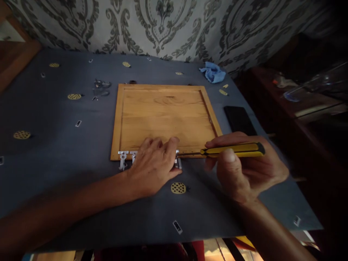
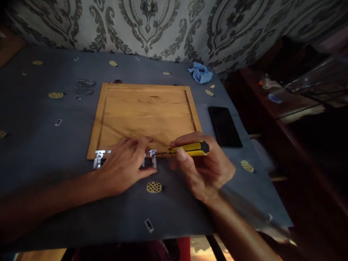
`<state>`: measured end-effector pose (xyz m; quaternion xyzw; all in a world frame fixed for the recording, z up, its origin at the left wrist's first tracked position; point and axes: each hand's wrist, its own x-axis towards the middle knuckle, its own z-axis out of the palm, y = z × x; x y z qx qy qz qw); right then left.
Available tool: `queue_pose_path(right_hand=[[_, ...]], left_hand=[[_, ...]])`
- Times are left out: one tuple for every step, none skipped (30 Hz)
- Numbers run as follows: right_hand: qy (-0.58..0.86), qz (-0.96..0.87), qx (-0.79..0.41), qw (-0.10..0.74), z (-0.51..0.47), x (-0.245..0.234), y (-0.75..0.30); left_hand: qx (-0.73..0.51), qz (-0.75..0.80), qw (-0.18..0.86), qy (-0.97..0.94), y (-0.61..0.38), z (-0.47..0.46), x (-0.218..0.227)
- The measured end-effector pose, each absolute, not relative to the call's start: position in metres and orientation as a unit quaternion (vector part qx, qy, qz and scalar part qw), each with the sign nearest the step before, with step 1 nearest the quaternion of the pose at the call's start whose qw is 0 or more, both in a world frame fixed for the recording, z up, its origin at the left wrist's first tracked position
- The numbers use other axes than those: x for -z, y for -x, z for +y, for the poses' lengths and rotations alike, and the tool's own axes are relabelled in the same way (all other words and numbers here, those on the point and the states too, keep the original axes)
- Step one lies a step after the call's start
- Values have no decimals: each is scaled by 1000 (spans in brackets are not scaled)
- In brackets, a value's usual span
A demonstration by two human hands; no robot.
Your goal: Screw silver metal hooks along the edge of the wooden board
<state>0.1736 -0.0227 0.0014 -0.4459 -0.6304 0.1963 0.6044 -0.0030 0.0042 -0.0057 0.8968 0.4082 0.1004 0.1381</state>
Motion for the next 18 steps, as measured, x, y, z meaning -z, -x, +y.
queue_pose_path(right_hand=[[447,-628,-204,603,-23,-1,-174],[446,-626,-206,605,-23,0,-175],[443,-626,-207,607,-23,0,-176],[442,-626,-208,608,-23,0,-176],[440,-625,-209,610,-23,0,-176],[440,-624,-212,610,-23,0,-176],[439,-623,-216,610,-23,0,-176],[440,-620,-221,610,-23,-1,-176],[443,-617,-227,609,-23,-1,-175],[446,-616,-231,607,-23,-1,-175],[447,-618,-232,604,-23,-1,-175],[448,-622,-234,598,-23,-1,-175],[448,-627,-236,592,-23,-2,-175],[446,-632,-237,588,-23,-2,-175],[445,-637,-239,582,-23,-3,-175],[444,-642,-242,577,-22,-4,-176],[444,-648,-247,568,-22,-6,-177],[444,-655,-253,556,-21,-9,-178]], left_hand=[[-100,407,136,-898,3,4,6],[-101,407,132,-898,3,4,6],[-103,408,127,-898,3,4,7],[-105,409,123,-898,3,4,7],[-107,409,119,-898,3,4,8],[-108,409,117,-898,3,4,8],[-108,410,117,-898,3,4,8],[-108,410,117,-898,3,4,9],[-108,410,118,-898,3,4,9],[-108,409,118,-898,3,4,9],[-108,409,119,-898,3,4,9],[-107,409,119,-898,3,4,8],[-106,410,120,-898,3,4,8],[-103,411,122,-898,3,4,7],[-101,411,124,-897,3,4,7],[-99,411,127,-897,3,4,7],[-98,410,128,-898,3,4,6],[-98,409,128,-898,3,4,6]])
